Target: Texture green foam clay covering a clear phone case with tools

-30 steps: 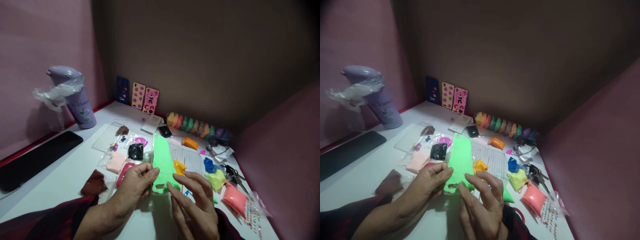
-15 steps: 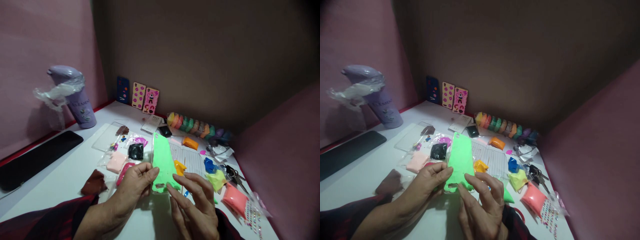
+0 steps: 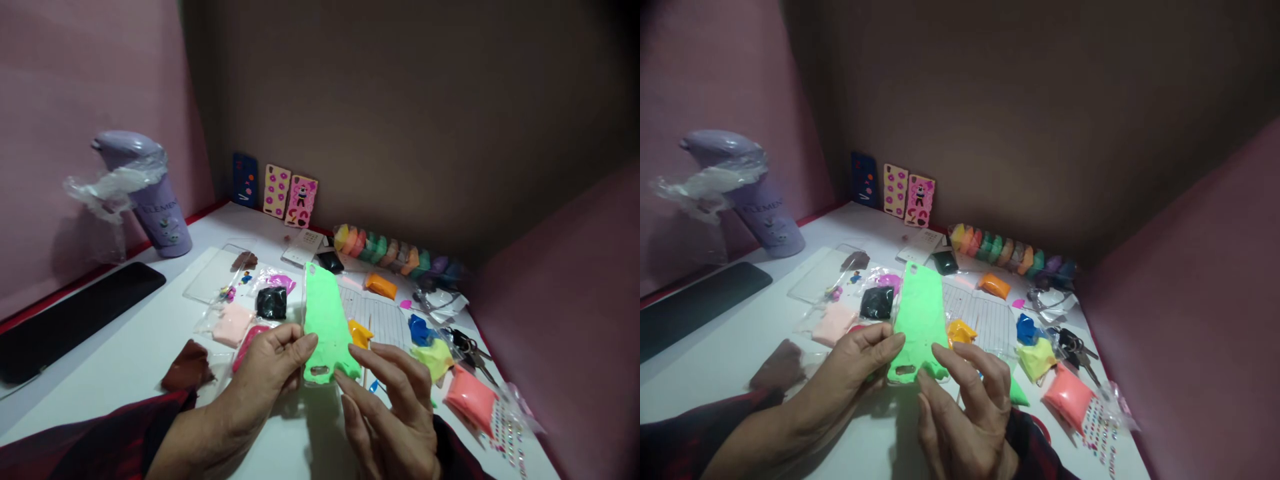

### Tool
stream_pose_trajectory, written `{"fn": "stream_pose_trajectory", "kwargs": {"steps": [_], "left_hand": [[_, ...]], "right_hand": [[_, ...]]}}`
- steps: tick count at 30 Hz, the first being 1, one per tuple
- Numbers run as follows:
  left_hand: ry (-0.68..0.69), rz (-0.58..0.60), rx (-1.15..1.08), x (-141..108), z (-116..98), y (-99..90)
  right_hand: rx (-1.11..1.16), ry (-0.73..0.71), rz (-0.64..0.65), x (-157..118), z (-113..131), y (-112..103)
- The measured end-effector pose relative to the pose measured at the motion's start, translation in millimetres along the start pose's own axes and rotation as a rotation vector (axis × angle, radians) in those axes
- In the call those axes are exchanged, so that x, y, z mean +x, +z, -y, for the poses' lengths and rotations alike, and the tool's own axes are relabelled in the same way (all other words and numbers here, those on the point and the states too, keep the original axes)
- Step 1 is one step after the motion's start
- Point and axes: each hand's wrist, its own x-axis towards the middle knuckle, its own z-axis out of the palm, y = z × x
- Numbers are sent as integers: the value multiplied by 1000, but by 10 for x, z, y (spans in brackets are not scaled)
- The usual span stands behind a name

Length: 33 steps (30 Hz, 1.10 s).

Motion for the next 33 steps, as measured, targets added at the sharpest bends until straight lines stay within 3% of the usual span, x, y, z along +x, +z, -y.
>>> {"fn": "stream_pose_trajectory", "kwargs": {"steps": [6,33], "left_hand": [[-4,-11,2,-6,16,3],[42,6,96,-16,-25,-1]], "right_hand": [[-78,-41,28,42,32,28],[78,12,-7,34,76,81]]}}
